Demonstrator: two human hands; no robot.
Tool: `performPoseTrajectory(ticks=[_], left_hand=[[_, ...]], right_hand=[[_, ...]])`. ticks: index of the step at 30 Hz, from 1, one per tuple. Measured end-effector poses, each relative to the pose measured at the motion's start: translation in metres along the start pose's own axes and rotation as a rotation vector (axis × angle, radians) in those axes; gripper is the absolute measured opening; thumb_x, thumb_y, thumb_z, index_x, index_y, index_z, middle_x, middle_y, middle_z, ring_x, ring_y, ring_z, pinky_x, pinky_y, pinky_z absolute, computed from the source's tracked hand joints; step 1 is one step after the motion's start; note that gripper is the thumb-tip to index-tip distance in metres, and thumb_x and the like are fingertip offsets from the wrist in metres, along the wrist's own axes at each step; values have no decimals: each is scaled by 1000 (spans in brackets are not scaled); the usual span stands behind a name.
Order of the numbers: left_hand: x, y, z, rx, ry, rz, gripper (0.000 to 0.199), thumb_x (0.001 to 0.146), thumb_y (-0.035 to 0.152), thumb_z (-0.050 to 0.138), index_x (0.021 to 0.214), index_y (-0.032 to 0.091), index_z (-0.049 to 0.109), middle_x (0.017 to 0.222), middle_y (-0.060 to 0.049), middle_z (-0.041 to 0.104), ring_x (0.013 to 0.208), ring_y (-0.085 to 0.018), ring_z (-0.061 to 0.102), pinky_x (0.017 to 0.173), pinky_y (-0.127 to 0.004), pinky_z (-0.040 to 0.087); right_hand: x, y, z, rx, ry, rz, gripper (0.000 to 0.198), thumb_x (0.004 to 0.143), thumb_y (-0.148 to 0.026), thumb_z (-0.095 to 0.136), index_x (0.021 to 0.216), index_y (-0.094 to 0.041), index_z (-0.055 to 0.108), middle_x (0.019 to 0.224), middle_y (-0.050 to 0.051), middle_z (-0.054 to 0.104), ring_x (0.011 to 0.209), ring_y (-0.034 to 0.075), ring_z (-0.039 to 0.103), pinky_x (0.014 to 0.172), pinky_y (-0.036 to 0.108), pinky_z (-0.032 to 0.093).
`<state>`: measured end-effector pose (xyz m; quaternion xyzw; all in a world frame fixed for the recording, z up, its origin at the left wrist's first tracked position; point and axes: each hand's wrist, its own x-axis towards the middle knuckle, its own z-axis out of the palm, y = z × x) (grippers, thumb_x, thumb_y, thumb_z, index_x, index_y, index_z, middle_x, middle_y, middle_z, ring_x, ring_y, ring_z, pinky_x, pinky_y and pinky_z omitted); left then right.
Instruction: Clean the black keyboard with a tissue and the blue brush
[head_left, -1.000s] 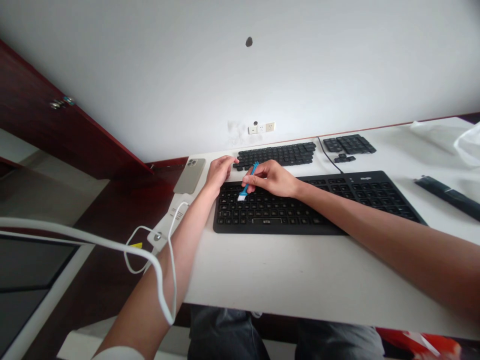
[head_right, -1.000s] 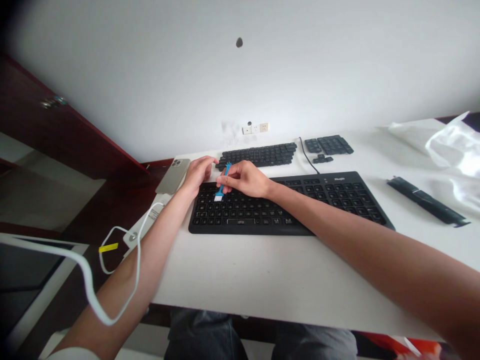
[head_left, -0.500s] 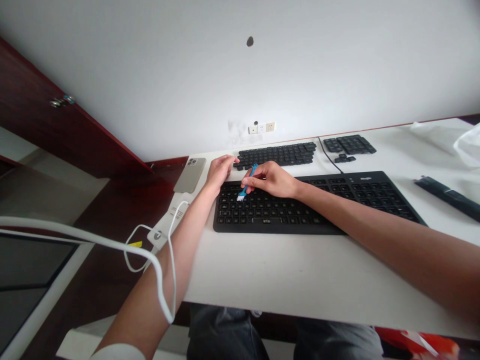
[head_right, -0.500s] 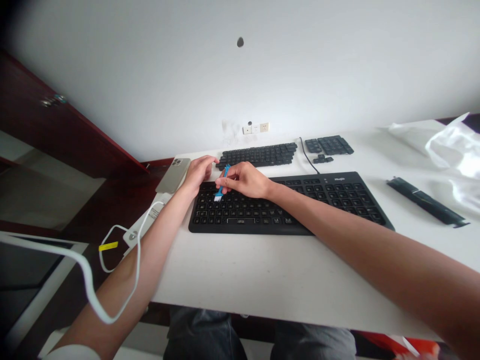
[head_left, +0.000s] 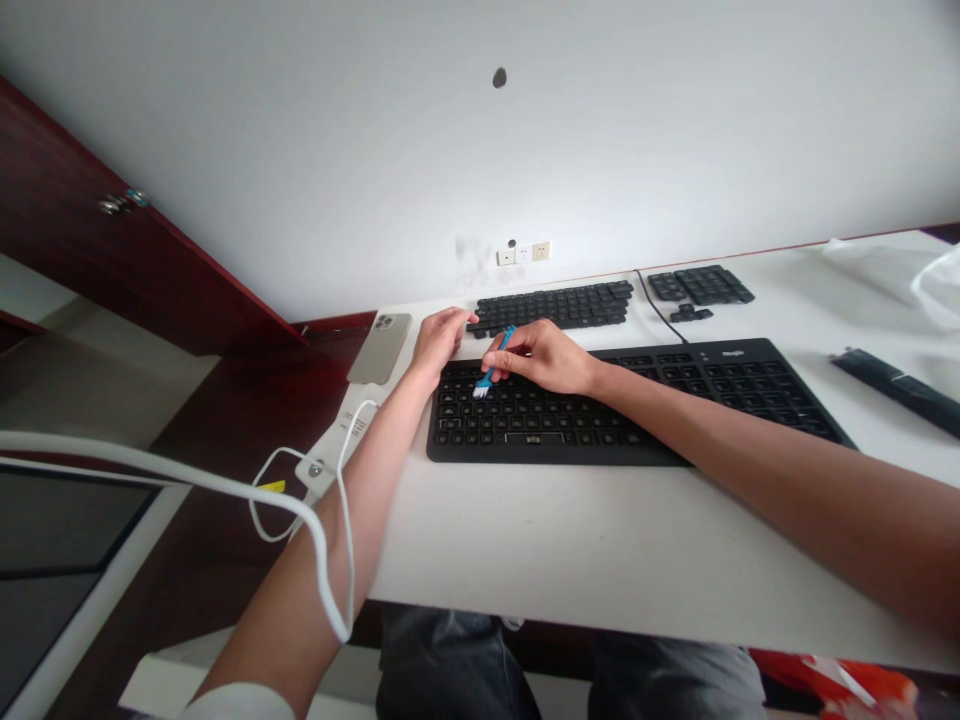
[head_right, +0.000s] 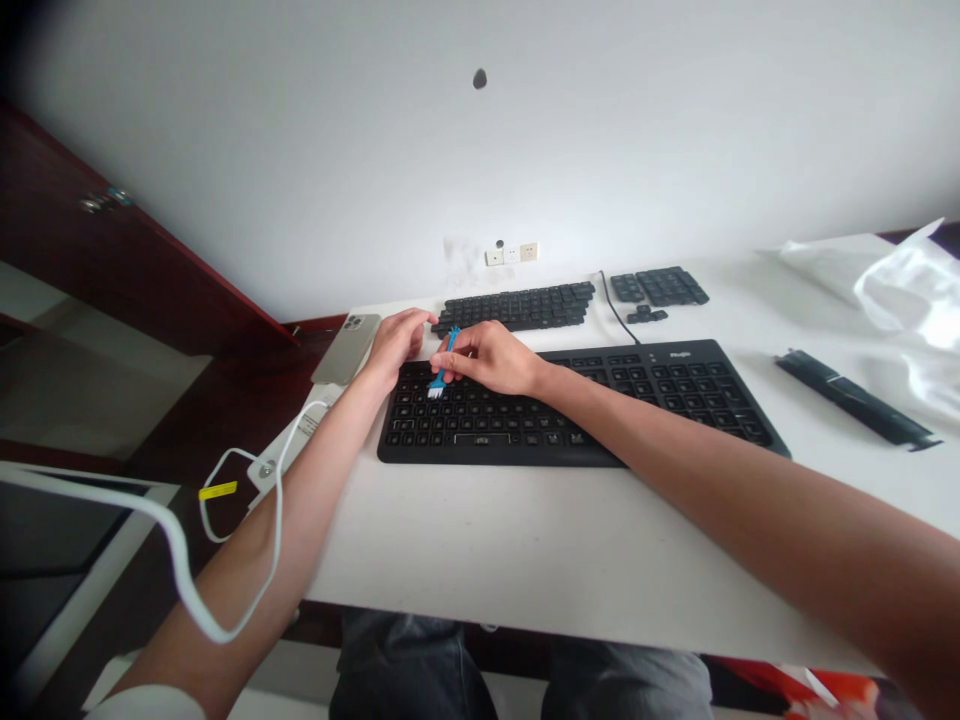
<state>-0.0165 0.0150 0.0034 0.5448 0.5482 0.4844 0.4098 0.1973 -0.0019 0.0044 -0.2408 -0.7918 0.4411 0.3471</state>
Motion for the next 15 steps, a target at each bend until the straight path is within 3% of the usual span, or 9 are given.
performPoseTrajectory(ticks=[7,15], left_hand=[[-1,2,0,-11,-5,-2,20,81,39,70,81,19,74,56,7,30,52,-10,26,51,-26,20],[-1,0,0,-15,-12,3,21,82,39,70,82,19,75,57,7,31,52,-10,27,51,-26,20]], right_hand=[[0,-1,0,97,-74,30,51,98,-64,75,90,-14,84,82,9,82,73,18,74,71,30,59],[-1,0,2,10,15,11,52,100,-64,71,90,-15,83,81,8,81,69,17,72,68,29,56]])
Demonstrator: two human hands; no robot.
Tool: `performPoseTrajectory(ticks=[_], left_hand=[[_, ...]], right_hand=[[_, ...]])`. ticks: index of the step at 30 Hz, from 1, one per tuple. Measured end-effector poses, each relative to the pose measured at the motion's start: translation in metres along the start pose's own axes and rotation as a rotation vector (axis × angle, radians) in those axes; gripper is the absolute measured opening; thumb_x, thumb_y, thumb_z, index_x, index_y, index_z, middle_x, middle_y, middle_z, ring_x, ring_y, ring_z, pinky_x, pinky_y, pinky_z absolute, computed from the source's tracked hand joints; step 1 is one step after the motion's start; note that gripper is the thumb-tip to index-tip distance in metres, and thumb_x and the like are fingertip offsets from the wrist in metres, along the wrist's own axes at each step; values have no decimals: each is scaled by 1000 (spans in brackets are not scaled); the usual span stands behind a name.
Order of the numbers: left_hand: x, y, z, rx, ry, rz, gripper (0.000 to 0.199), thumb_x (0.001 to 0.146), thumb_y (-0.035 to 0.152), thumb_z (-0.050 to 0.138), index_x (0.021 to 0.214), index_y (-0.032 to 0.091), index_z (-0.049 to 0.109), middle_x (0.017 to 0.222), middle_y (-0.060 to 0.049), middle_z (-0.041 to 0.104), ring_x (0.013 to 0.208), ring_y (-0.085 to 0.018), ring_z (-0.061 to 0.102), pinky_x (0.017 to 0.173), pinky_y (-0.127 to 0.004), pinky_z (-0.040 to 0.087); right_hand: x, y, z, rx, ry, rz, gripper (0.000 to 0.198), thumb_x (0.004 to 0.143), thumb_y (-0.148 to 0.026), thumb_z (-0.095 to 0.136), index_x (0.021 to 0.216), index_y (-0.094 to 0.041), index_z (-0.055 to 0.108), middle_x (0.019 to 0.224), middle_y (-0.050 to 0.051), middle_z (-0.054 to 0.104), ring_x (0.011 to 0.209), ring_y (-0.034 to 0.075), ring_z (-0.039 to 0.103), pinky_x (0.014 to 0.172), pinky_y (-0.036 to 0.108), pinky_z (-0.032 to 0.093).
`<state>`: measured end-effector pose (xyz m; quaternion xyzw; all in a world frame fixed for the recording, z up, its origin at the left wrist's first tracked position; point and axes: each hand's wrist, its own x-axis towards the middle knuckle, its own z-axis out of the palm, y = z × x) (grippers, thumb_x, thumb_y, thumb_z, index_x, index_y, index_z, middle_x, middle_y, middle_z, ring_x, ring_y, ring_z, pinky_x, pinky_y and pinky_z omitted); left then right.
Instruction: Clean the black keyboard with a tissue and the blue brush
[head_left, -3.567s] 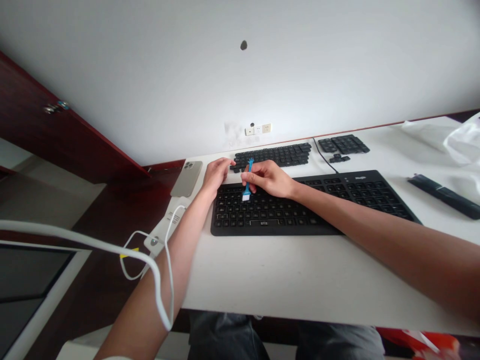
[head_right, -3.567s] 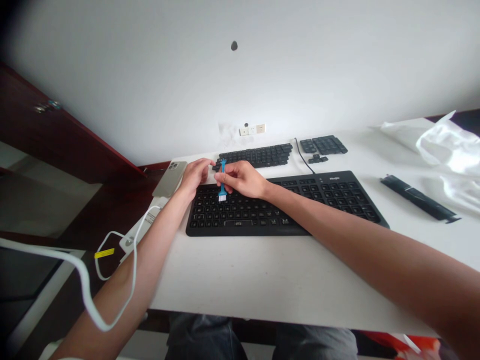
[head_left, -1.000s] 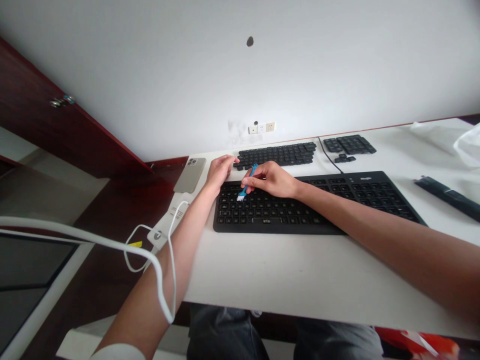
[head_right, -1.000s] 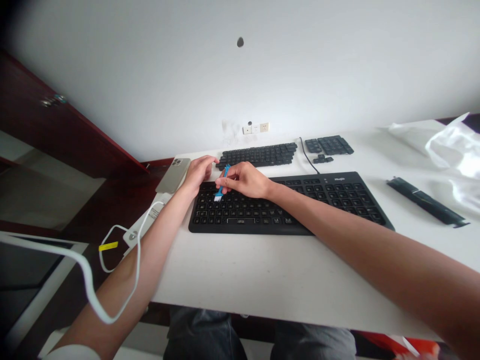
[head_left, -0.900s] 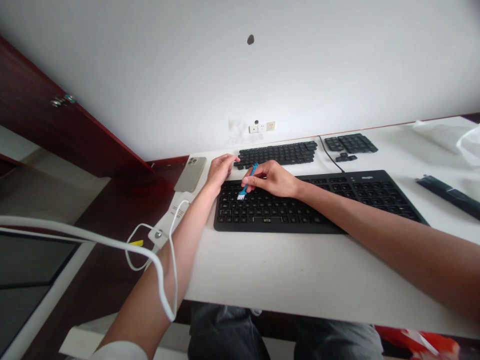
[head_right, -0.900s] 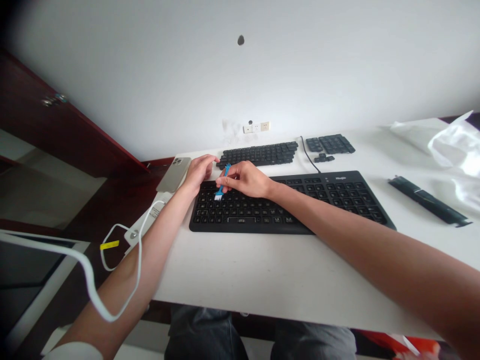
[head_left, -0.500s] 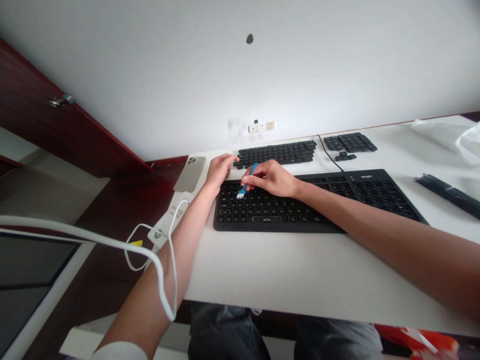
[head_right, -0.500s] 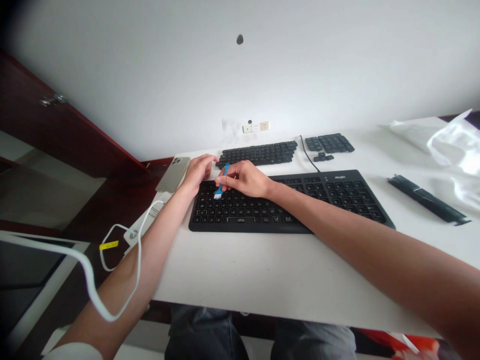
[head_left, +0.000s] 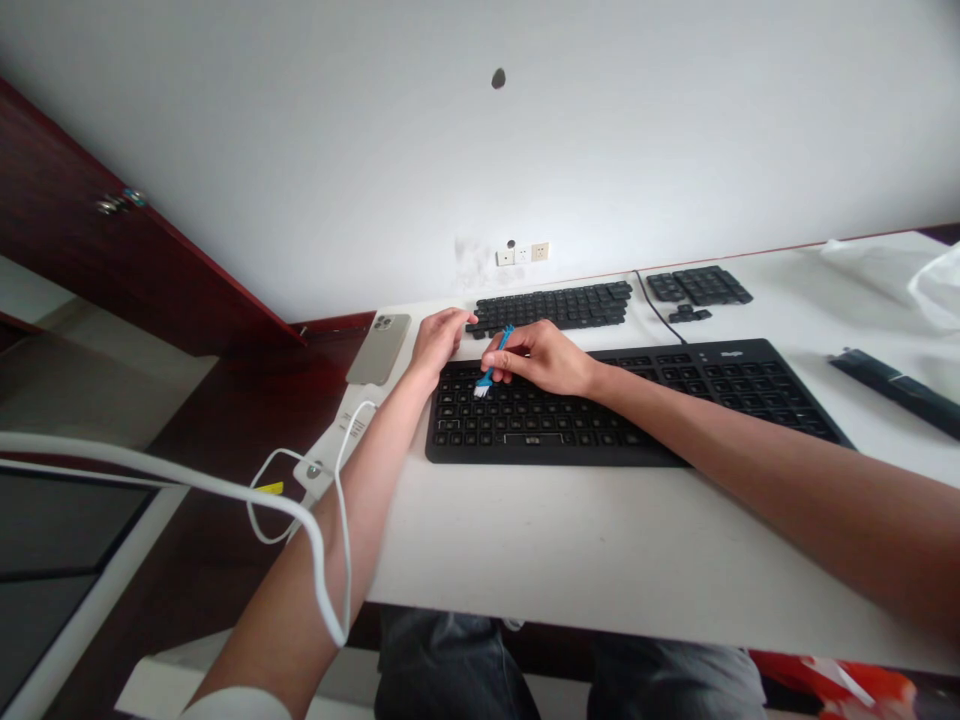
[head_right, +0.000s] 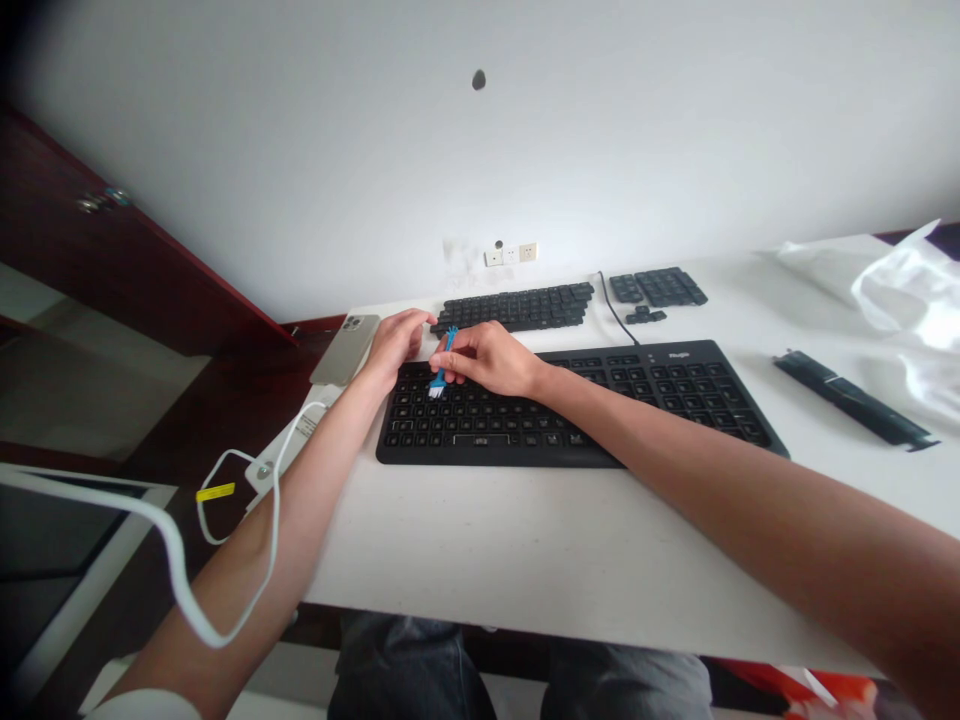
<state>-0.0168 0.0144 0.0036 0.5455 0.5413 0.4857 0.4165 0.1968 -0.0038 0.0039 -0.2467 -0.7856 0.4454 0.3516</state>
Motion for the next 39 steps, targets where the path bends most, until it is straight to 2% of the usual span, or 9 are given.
performPoseTrajectory(ticks=[7,13,20,27,31,35,37,39], left_hand=[[2,-1,0,-14,-5,-8,21,81,38,69,83,18,74,55,8,29,51,-9,25,51,-25,19],[4,-1,0,-28,-14,-13,21,82,37,68,82,17,74,55,8,27,52,-9,23,51,-25,20],[1,0,1,-33,-18,-13,20,83,36,67,83,17,74,56,8,26,52,-9,22,52,-26,18],[2,1,1,-31,-15,-13,21,81,38,68,82,17,73,55,8,27,52,-9,22,52,-26,18],[3,0,1,-22,-19,-12,22,80,38,68,82,17,74,54,8,28,52,-9,24,52,-26,19],[1,1,1,-4,-18,-12,23,79,40,67,83,18,74,56,8,32,51,-9,26,51,-26,21],[1,2,1,-3,-12,-12,23,78,40,68,82,18,74,56,8,32,51,-9,26,51,-26,21],[1,2,1,-11,-12,-13,23,78,40,68,82,18,73,56,8,30,51,-9,25,51,-25,20]], right_hand=[[-3,-3,-1,-227,-17,-166,45,109,-54,63,99,-15,82,77,3,78,64,14,67,66,27,47],[-7,-10,2,-400,-42,-281,56,114,-58,49,94,-15,79,81,6,76,68,16,64,71,30,42],[-9,-12,6,-556,-36,-233,56,115,-55,46,91,-15,77,78,6,74,69,18,63,71,32,39],[-9,-13,6,-602,-32,-215,55,115,-53,42,82,-17,68,69,4,64,63,17,55,68,32,35],[-8,-12,4,-514,27,-204,52,114,-52,42,81,-18,65,68,3,63,60,15,54,66,30,35],[-8,-12,2,-387,152,-136,50,113,-51,47,81,-18,66,64,0,61,57,13,55,66,29,37],[-7,-11,2,-358,143,-119,48,112,-51,50,83,-17,69,65,0,65,58,13,56,66,28,37],[-7,-13,3,-369,78,-116,47,110,-51,52,84,-17,71,66,1,67,57,12,54,64,29,36]])
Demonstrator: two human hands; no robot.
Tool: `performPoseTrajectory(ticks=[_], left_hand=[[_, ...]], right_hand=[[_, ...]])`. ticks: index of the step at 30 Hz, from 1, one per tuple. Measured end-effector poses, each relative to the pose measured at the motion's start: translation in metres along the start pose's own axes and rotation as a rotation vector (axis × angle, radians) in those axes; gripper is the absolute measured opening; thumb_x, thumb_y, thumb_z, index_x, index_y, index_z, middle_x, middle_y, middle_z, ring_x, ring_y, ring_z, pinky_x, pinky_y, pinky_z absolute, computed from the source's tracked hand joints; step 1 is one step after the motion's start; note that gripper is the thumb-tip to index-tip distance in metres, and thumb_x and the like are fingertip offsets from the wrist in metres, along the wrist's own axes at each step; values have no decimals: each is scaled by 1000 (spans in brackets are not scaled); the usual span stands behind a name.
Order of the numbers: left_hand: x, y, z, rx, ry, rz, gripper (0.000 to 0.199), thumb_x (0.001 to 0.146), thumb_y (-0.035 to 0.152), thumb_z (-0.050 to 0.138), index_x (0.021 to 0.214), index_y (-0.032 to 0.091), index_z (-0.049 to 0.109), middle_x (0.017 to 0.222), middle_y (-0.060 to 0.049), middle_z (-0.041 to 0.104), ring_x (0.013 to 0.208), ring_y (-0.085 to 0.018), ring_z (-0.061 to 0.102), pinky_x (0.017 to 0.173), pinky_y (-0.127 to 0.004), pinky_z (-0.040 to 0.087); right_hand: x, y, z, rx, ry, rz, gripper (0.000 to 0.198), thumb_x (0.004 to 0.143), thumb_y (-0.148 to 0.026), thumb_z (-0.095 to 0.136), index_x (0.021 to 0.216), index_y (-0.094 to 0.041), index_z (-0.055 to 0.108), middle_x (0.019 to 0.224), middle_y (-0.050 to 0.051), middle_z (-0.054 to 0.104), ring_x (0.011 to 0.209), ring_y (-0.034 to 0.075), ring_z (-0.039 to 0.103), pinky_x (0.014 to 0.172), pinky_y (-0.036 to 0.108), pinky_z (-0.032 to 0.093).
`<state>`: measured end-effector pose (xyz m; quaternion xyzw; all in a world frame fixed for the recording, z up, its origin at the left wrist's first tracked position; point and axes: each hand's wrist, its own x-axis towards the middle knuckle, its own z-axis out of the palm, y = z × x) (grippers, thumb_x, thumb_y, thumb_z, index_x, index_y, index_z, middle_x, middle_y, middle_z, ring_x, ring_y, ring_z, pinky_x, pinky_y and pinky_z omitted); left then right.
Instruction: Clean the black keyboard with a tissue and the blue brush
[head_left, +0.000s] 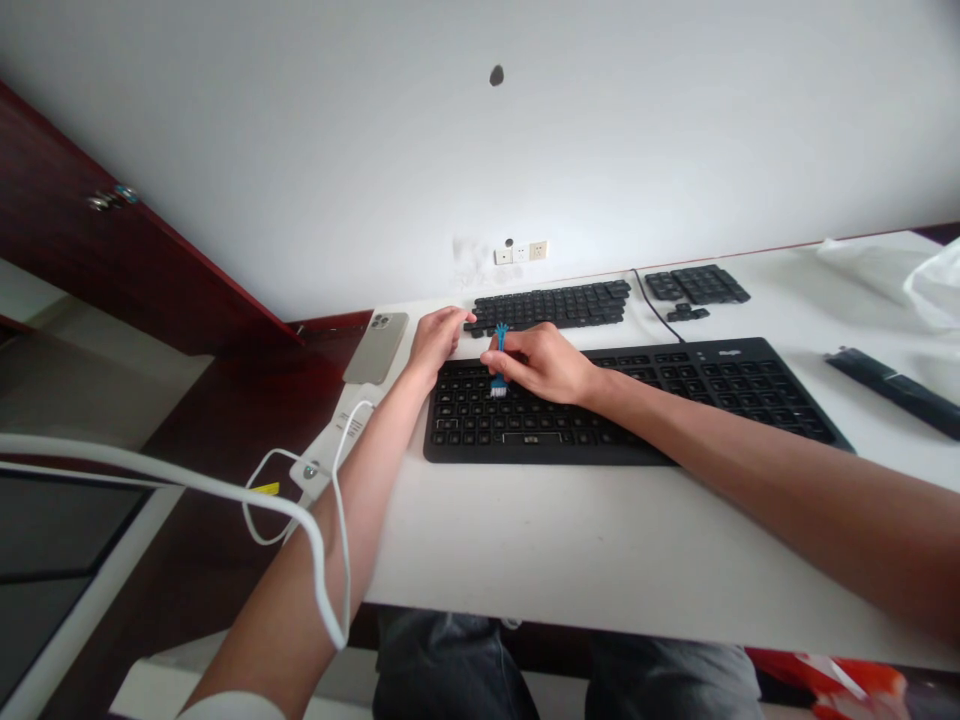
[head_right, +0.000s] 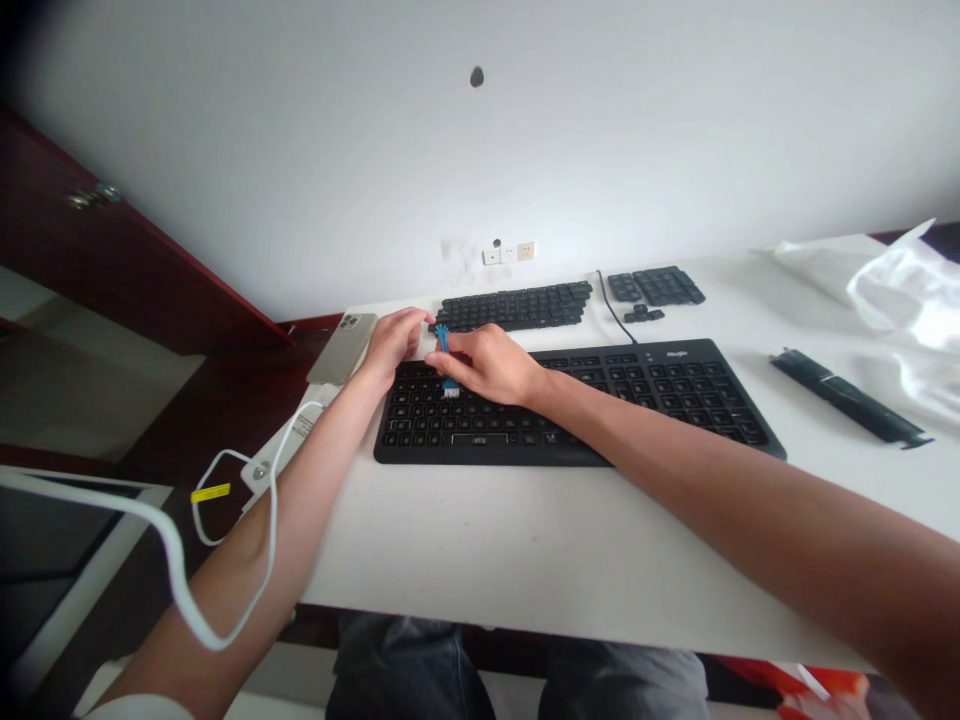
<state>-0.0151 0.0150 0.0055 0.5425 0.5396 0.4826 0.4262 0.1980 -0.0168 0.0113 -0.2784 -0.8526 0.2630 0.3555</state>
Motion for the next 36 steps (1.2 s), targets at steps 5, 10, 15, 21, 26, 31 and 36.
performPoseTrajectory(ticks=[5,10,15,21,26,31,36], left_hand=[[2,-1,1,-8,2,-11,22,78,39,68,81,18,73,55,8,28,51,-9,23,51,-25,20],[1,0,1,-9,6,-12,21,77,38,68,81,18,73,55,8,29,51,-9,24,51,-25,20],[-2,4,1,-10,2,-5,22,80,38,67,82,18,73,56,8,29,52,-9,25,52,-25,21],[0,1,1,-16,-5,-13,20,80,36,67,83,18,73,56,8,30,53,-9,25,52,-25,22],[2,-2,-1,-10,-17,10,20,82,37,66,84,18,73,57,7,33,53,-10,28,53,-25,24],[2,-4,-2,-5,-30,39,22,81,37,66,85,17,74,56,8,34,53,-9,30,53,-25,24],[2,-5,-3,-9,-30,31,22,81,37,66,85,17,74,57,7,34,53,-9,29,53,-25,24]], right_hand=[[-1,-9,0,11,-88,-20,46,108,-49,54,78,-17,69,58,0,62,51,11,47,60,29,34],[0,-15,-1,214,-117,86,44,107,-48,57,76,-17,67,56,0,64,50,11,55,56,26,38],[1,-21,0,342,-266,118,41,103,-50,66,78,-17,67,56,-2,66,49,11,61,54,24,45],[5,-29,-6,332,-307,162,40,102,-48,70,77,-17,68,58,-1,67,48,11,62,53,24,47],[13,-31,-25,404,-506,237,36,98,-49,76,83,-16,75,66,0,74,55,13,69,57,25,54],[16,-34,-44,347,-669,280,37,98,-49,74,84,-15,81,70,4,78,63,15,73,60,26,55],[18,-36,-52,357,-647,267,33,98,-48,75,90,-16,84,75,4,80,68,17,75,64,28,57]])
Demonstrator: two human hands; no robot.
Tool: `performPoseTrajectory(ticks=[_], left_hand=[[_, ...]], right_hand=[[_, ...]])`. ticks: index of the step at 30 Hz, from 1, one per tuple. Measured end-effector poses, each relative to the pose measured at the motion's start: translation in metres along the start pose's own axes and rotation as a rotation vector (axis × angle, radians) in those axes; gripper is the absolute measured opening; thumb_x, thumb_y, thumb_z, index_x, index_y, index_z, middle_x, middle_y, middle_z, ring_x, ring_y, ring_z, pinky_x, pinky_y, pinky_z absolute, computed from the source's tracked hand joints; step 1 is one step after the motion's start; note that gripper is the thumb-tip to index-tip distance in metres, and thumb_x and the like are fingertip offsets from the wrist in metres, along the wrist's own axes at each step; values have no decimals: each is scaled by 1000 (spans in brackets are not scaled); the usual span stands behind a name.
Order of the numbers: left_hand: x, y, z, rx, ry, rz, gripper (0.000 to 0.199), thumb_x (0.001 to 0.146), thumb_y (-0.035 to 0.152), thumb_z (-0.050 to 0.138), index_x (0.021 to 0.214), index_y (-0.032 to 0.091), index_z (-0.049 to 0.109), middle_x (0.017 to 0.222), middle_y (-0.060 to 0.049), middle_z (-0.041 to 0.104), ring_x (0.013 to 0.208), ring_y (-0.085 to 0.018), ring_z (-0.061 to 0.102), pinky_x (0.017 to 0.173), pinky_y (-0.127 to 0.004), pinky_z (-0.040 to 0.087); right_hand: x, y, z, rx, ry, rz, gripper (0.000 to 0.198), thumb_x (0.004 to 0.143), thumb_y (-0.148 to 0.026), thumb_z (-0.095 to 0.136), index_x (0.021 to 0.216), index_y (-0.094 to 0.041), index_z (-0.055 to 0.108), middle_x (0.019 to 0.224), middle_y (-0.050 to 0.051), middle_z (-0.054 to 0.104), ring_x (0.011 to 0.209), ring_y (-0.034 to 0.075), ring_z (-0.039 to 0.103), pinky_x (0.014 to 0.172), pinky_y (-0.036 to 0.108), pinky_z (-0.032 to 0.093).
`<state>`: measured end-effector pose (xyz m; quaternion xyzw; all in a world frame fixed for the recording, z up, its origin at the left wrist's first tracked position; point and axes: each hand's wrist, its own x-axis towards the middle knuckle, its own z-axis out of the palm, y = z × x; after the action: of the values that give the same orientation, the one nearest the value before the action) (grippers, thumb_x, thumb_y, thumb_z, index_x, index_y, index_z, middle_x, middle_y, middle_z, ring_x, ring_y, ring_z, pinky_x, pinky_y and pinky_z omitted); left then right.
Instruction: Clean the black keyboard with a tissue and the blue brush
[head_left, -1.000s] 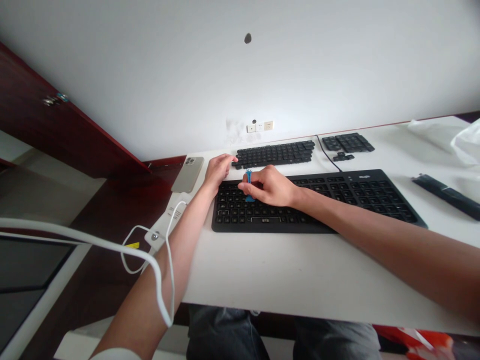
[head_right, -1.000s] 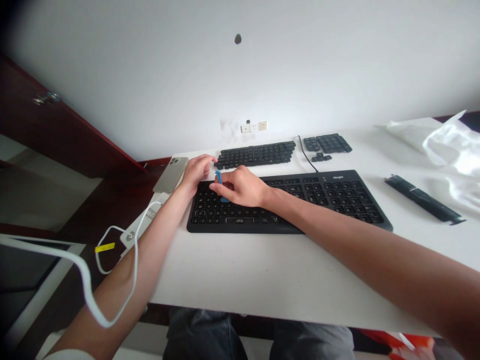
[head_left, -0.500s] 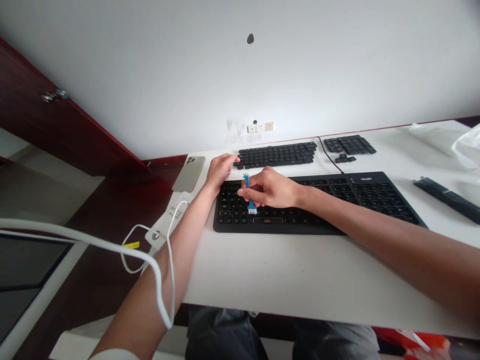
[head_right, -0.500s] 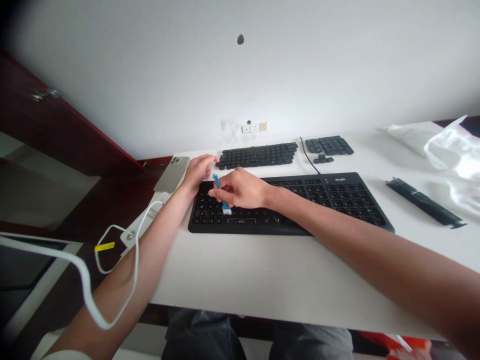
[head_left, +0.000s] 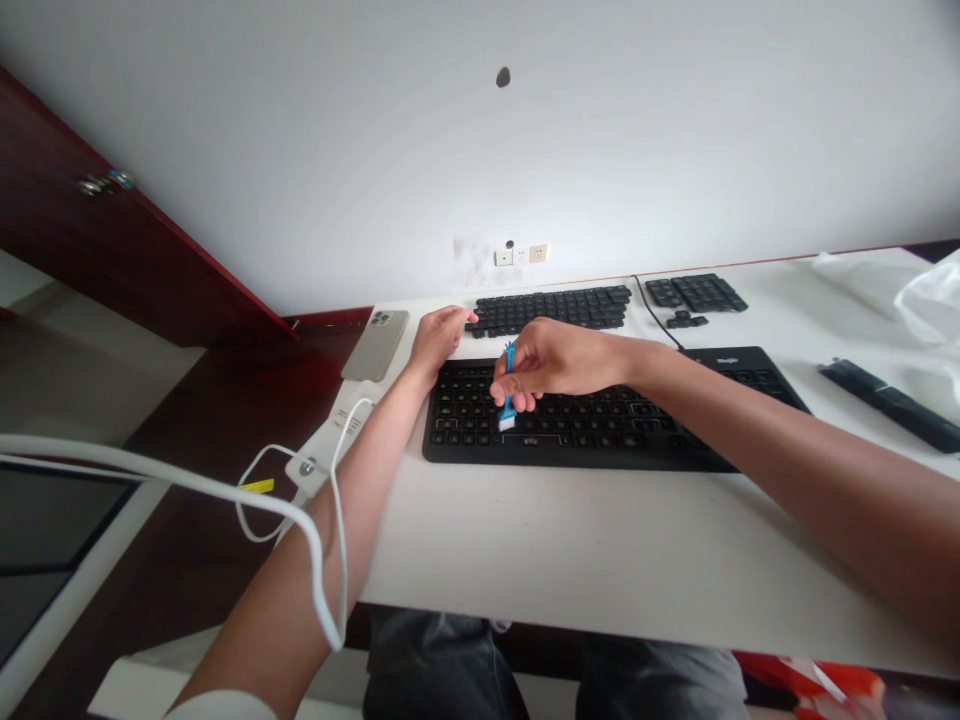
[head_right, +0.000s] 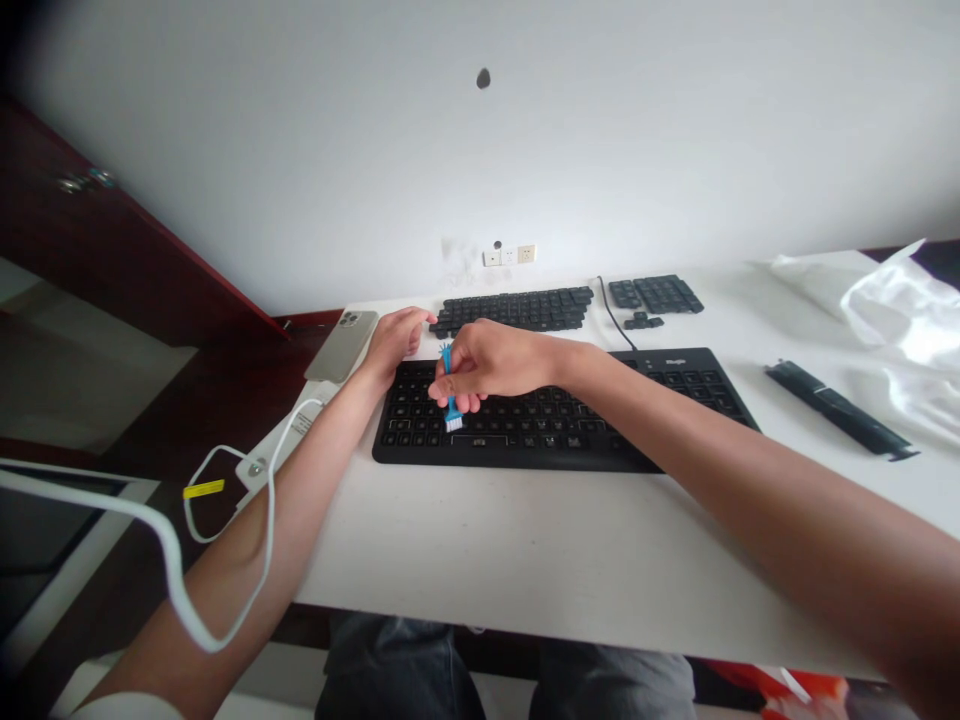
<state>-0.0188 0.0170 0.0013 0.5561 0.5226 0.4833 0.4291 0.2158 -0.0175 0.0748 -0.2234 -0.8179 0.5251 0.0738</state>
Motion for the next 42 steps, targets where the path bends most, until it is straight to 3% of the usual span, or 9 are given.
performPoseTrajectory(ticks=[5,9,13,18,23,28,32,37,42], left_hand=[[0,1,0,3,2,13,21,81,36,66,84,17,74,57,7,34,53,-9,29,53,-26,24],[-1,4,1,31,19,0,18,80,34,65,81,18,73,58,6,35,54,-10,30,53,-26,26],[-2,5,2,4,19,0,19,79,35,66,81,18,72,57,7,34,53,-10,29,54,-26,25],[-1,5,2,-4,10,-1,20,78,35,65,82,17,73,58,7,35,54,-9,29,54,-27,24],[-2,7,2,20,18,-2,18,78,34,65,79,18,71,57,7,35,55,-10,30,54,-27,25],[-3,8,3,9,26,-25,18,78,34,64,80,18,72,58,7,34,54,-10,28,54,-27,23],[-2,7,3,-3,20,-13,20,79,35,65,81,17,73,58,6,35,54,-10,29,54,-26,23],[-2,6,2,-1,30,-41,20,80,37,66,81,18,73,58,7,33,53,-10,27,53,-26,20],[-1,5,2,1,17,-27,20,81,37,67,82,18,74,57,7,32,53,-10,26,52,-26,19]], right_hand=[[-4,-6,-4,-62,-145,84,30,97,-45,76,88,-19,87,79,5,83,72,18,78,66,28,58],[-5,-8,-4,-47,-48,-5,27,97,-43,76,99,-20,89,87,6,85,80,20,80,73,31,62],[-5,-9,-4,-64,-189,60,28,101,-42,72,99,-20,90,88,7,86,81,21,80,74,31,62],[-6,-12,-5,-111,-56,-11,29,104,-39,67,111,-21,88,100,7,87,93,22,82,82,31,62],[-13,-18,-11,-125,-217,33,33,108,-39,59,111,-23,88,90,6,87,82,21,81,72,31,62],[-19,-19,-18,-273,-80,-5,31,107,-35,62,126,-25,85,103,7,88,89,23,83,73,32,62],[-26,-20,-25,-280,-225,75,28,106,-39,64,114,-27,89,99,6,88,85,23,83,69,32,60],[-27,-16,-32,-396,65,43,27,105,-41,65,109,-28,89,97,5,88,84,25,81,70,35,57],[-24,-15,-31,-316,-52,137,25,103,-39,68,111,-29,89,97,5,88,83,25,82,72,36,58]])
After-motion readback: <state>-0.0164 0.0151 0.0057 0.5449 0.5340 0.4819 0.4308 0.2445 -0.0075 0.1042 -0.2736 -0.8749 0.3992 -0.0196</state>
